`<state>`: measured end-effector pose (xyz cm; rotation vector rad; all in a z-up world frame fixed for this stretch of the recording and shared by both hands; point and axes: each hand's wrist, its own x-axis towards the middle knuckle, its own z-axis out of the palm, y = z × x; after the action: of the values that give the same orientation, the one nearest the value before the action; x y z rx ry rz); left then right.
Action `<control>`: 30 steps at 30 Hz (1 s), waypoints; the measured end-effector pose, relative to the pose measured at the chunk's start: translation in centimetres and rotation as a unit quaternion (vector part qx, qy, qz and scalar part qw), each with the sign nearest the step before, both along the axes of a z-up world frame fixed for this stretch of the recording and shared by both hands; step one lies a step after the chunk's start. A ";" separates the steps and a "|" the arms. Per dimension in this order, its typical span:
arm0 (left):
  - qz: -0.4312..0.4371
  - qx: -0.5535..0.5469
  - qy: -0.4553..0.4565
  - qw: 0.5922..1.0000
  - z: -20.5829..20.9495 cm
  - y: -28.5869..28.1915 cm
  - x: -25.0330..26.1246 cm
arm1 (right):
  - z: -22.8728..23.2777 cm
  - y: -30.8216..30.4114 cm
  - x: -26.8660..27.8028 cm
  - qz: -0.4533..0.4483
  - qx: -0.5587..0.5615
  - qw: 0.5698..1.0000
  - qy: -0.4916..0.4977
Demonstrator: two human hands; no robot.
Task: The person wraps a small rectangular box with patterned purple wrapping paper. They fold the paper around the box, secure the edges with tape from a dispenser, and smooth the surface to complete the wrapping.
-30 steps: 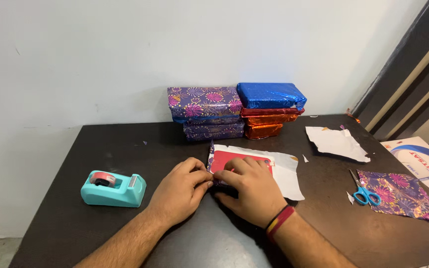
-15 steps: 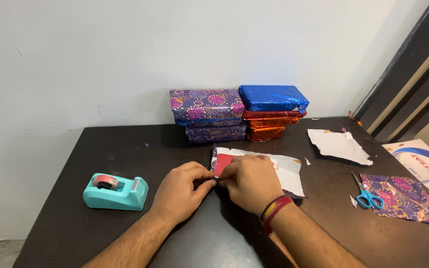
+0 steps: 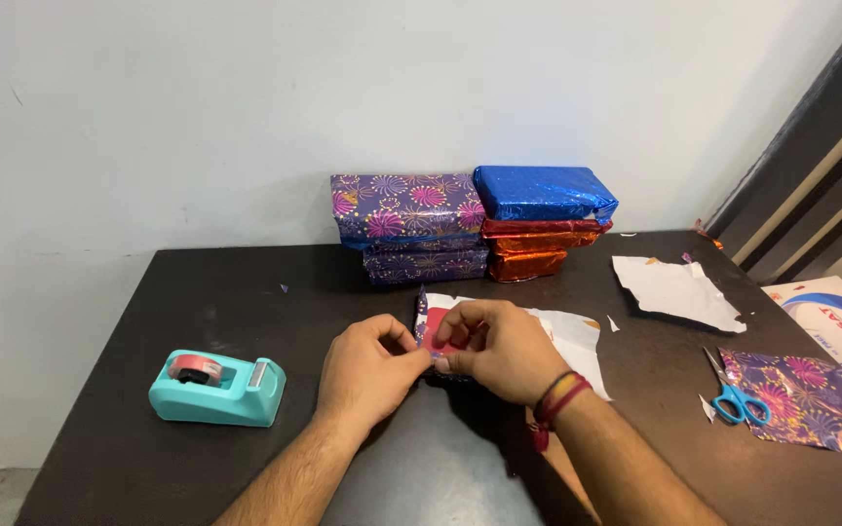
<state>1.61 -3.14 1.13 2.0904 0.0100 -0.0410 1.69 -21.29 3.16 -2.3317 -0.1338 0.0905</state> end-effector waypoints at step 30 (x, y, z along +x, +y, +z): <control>0.020 0.045 -0.223 0.973 3.1 9.1 -4.5 | 0.0 7.8 -2.5 -0.127 -0.129 0.972 -0.151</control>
<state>-2.89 6.01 4.19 2.1459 -0.2224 0.4621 -0.83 -13.48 3.15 -2.5884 0.0306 -0.3973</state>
